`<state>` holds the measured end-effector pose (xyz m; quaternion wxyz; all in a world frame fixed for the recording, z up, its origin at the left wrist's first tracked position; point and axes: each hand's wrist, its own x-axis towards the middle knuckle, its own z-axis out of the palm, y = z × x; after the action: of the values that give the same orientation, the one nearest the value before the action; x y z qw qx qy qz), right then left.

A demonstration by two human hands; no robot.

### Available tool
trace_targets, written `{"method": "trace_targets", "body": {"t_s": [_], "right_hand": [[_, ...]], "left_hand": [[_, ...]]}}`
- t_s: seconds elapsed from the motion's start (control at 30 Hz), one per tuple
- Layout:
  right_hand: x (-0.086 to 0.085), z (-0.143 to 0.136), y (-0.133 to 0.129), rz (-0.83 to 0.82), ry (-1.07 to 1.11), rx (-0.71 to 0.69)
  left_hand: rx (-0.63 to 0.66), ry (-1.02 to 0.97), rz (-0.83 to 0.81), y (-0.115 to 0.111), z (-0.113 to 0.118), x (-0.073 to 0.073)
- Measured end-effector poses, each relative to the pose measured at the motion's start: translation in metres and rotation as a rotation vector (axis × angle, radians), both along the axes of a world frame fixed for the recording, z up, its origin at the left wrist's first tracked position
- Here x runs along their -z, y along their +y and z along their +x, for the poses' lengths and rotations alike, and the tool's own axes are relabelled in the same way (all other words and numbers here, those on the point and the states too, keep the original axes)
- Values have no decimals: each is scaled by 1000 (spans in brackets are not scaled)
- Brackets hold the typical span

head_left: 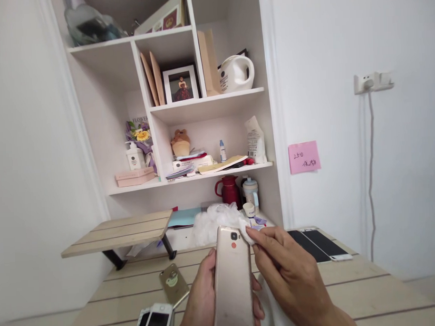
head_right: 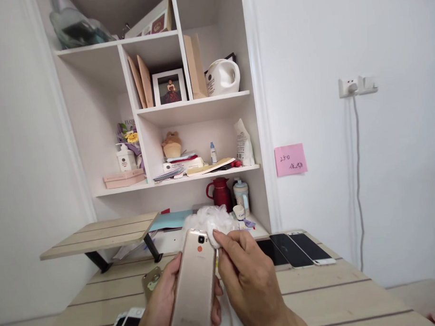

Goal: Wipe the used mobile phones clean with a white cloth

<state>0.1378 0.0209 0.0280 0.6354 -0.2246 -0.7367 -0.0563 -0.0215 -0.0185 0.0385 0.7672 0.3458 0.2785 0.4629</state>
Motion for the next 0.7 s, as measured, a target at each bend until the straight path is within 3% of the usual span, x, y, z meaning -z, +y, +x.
{"method": "trace_targets", "body": {"t_s": [0.47, 0.7], "right_hand": [[0, 3, -1, -112, -27, 62], [-1, 8, 1, -167, -91, 114]], "left_hand": [[-28, -57, -73, -1, 4, 2], [16, -15, 17, 5, -1, 17]]}}
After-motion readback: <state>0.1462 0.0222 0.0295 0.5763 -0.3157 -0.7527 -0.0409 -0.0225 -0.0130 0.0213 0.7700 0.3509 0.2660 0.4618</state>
